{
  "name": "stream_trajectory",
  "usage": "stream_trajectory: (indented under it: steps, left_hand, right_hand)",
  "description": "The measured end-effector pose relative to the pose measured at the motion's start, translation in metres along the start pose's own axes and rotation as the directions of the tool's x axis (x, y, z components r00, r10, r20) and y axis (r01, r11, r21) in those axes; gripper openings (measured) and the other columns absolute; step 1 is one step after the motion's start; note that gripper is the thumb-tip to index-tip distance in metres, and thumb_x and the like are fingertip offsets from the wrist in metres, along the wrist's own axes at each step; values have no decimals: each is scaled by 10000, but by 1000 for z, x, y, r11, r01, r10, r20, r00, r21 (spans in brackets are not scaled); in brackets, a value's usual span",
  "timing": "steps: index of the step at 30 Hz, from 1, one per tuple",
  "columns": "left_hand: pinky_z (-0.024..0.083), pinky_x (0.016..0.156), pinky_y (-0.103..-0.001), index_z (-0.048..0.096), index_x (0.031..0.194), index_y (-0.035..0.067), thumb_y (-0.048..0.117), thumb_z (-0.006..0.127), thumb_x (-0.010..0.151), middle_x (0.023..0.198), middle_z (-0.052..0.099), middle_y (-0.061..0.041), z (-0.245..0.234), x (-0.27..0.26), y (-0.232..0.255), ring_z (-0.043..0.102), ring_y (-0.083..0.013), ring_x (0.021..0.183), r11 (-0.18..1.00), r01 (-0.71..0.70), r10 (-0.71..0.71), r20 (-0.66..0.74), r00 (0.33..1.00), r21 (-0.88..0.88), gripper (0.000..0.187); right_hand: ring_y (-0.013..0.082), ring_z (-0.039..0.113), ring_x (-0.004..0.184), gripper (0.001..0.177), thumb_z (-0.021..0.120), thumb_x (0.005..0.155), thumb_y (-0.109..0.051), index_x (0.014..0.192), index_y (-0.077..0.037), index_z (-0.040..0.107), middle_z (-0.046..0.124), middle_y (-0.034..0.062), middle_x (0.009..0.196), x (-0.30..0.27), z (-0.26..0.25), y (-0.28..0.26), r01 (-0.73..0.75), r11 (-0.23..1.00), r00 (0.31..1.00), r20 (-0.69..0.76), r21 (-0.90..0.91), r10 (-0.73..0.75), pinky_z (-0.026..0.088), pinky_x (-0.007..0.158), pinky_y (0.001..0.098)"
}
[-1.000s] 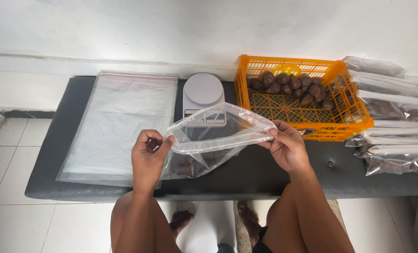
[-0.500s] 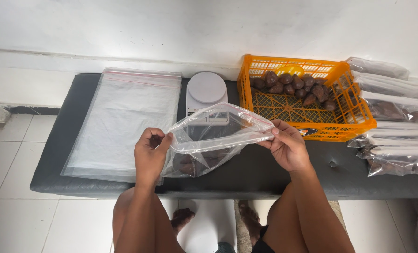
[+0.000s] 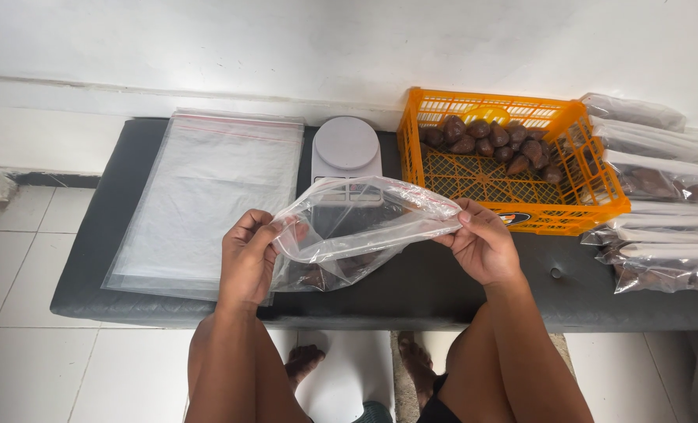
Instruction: Weighing snake fruit on a digital scale and bagging them in zip-lock plastic bags.
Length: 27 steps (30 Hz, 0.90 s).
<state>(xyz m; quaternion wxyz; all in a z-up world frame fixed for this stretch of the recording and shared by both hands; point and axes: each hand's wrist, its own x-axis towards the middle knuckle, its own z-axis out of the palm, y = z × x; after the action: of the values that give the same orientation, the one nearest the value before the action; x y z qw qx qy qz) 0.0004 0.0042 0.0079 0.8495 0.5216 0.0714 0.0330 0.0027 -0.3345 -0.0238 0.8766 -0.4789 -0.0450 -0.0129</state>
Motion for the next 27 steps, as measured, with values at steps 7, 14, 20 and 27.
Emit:
stream_trajectory:
  steps: [7,14,20,27]
  left_hand:
    - [645,804,-377,537,1112,-5,95,632,934,895,612,-130,-31,16,-22,727,-233,838,959,43,18,213,977,-280,225]
    - [630,874,-442,549,1334,-96,130,589,924,1098,730,-251,-55,26,-39,761,-312,979,926,199,-41,439,898,-321,471]
    - [601,938,-442,560,1309,-46,52,627,912,1075,730,-210,-24,0,-23,747,-309,1036,908,285,-87,526,846,-308,414]
    - [619,856,-417,615,1256,-98,41,639,915,1003,739,-170,-32,-4,-29,751,-266,903,916,344,-188,535,824,-207,370]
  right_hand:
    - [322,776,856,390,701,874,-231,1061,83,563,700,216,871,-2,5,-2,-18,1000,1000,10,9,18,657,862,472]
    - [353,770,869,443,690,907,-287,1088,95,558,698,229,867,1,-10,1,-15,999,999,51,49,13,631,912,534]
    - [279,754,791,332,683,924,-251,1032,49,589,700,155,794,-2,-10,9,-82,996,990,121,27,78,613,855,442]
    - [288,740,752,268,683,919,-169,1016,55,571,659,144,749,-12,20,-24,-110,994,982,158,11,107,616,809,450]
